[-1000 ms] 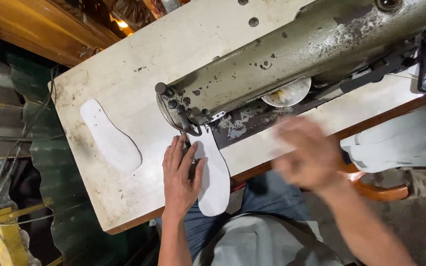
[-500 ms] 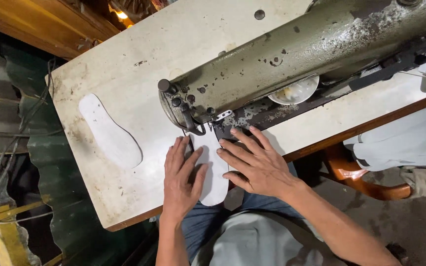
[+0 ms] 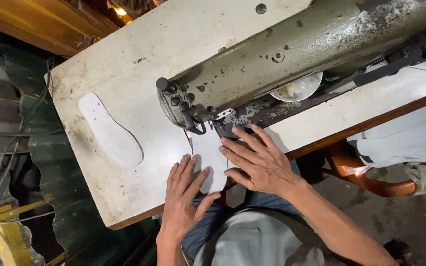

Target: Using an industrial sewing machine to stitch together layers of shoe insoles.

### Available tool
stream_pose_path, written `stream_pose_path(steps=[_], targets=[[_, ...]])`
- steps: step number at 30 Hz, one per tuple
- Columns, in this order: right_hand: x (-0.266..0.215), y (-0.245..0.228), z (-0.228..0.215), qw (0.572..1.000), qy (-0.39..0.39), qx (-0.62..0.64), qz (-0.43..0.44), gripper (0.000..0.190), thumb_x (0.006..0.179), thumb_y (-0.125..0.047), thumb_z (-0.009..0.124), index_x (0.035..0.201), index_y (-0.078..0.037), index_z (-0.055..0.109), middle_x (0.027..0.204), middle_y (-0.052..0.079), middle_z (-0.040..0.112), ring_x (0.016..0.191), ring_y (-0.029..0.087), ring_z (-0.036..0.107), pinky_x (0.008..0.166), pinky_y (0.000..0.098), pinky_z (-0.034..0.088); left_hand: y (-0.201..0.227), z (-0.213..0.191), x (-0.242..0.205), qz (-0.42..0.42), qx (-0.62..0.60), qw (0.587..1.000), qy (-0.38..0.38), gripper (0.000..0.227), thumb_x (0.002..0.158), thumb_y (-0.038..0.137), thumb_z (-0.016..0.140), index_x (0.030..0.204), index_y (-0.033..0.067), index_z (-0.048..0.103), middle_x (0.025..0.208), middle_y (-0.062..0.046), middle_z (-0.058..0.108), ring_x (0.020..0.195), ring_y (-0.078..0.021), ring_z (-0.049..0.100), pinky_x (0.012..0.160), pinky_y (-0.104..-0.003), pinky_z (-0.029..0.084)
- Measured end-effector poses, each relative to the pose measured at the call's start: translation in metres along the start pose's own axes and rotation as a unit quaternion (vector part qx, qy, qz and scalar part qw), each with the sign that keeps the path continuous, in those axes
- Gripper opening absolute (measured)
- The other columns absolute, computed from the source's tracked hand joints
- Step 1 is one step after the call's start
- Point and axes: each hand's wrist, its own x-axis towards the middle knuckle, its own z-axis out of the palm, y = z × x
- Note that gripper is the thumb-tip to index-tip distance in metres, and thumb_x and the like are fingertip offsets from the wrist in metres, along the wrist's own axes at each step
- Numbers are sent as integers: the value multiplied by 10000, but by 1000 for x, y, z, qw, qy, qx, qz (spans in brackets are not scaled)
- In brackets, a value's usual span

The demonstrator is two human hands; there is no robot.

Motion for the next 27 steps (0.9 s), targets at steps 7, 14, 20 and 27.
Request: stream_pose_path(steps=[7, 14, 20, 27], targets=[[-1, 0, -1, 1000, 0, -4, -2, 500, 1025, -459, 619, 1372, -100, 651, 1452, 60, 620, 1406, 323, 514, 1209, 546, 323, -9, 3, 5, 21, 55, 998, 9, 647, 904, 435, 770, 1437, 133, 562, 1591, -179, 439, 1523, -364, 367, 1254, -539, 292], [-1, -2, 0, 1000, -5, 7, 7, 495, 1026, -444, 608, 1378, -99, 647, 1465, 56, 612, 1417, 321, 502, 1214, 548, 312, -17, 6, 9, 29, 81, 996, 23, 691, 895, 482, 775, 1456, 146, 550, 1602, -172, 425, 1529, -349, 363, 1258, -541, 285], [4, -10, -4, 999, -12, 17, 26, 445, 1021, -357, 629, 1356, -65, 648, 1460, 95, 605, 1444, 354, 447, 1219, 584, 284, -18, 5, 12, 30, 96, 995, 26, 655, 928, 495, 718, 1451, 132, 563, 1596, -170, 435, 1528, -343, 360, 1264, -532, 269], [7, -10, 4, 998, -22, 11, 60, 525, 1012, -426, 585, 1383, -56, 622, 1517, 131, 548, 1476, 346, 405, 1233, 568, 254, -17, 3, 18, 25, 107, 993, 32, 633, 920, 465, 736, 1424, 111, 589, 1574, -184, 462, 1511, -351, 384, 1249, -544, 283]])
